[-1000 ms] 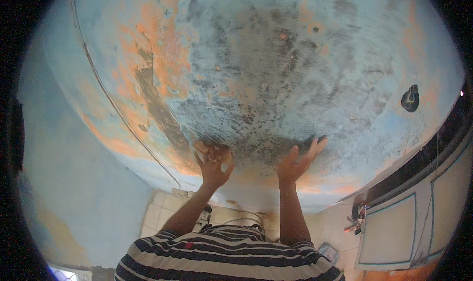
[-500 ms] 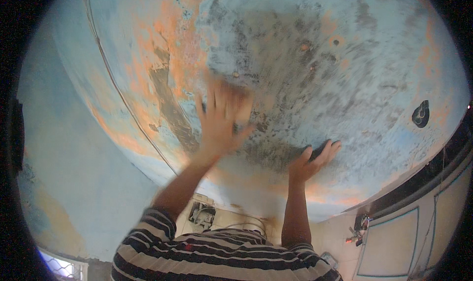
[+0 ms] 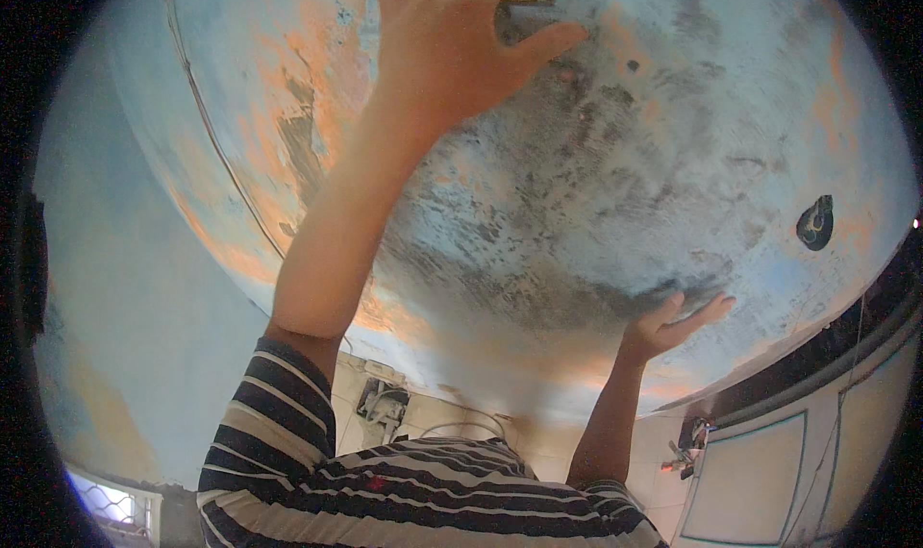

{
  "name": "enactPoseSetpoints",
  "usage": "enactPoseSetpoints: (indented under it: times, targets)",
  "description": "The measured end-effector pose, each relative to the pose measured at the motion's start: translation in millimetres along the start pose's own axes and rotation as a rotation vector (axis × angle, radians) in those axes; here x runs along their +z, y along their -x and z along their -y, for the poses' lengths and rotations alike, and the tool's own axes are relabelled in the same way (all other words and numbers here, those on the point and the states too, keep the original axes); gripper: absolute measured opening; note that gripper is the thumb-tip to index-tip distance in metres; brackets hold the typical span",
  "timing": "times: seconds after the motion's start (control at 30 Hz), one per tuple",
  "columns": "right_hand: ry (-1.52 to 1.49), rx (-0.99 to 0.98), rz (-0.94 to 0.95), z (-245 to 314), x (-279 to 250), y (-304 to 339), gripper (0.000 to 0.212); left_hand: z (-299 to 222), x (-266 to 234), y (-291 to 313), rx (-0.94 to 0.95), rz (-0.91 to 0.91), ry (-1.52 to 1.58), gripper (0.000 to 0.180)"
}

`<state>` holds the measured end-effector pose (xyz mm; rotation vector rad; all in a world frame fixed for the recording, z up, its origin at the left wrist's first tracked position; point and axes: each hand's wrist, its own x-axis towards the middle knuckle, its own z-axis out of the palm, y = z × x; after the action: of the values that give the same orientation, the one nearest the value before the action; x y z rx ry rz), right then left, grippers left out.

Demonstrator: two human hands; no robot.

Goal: The person sands the ceiling surface using sandpaper by hand.

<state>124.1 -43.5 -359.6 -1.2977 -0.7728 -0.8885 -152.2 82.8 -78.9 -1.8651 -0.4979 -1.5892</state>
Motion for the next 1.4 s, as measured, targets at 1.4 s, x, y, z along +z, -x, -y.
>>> enactPoseSetpoints:
  times: [1.4]
  targets:
    - [-0.492,0.027,0.332,-57,-47,19,0.074,-49,14,23,-0.11,0.105,-0.212,0.087]
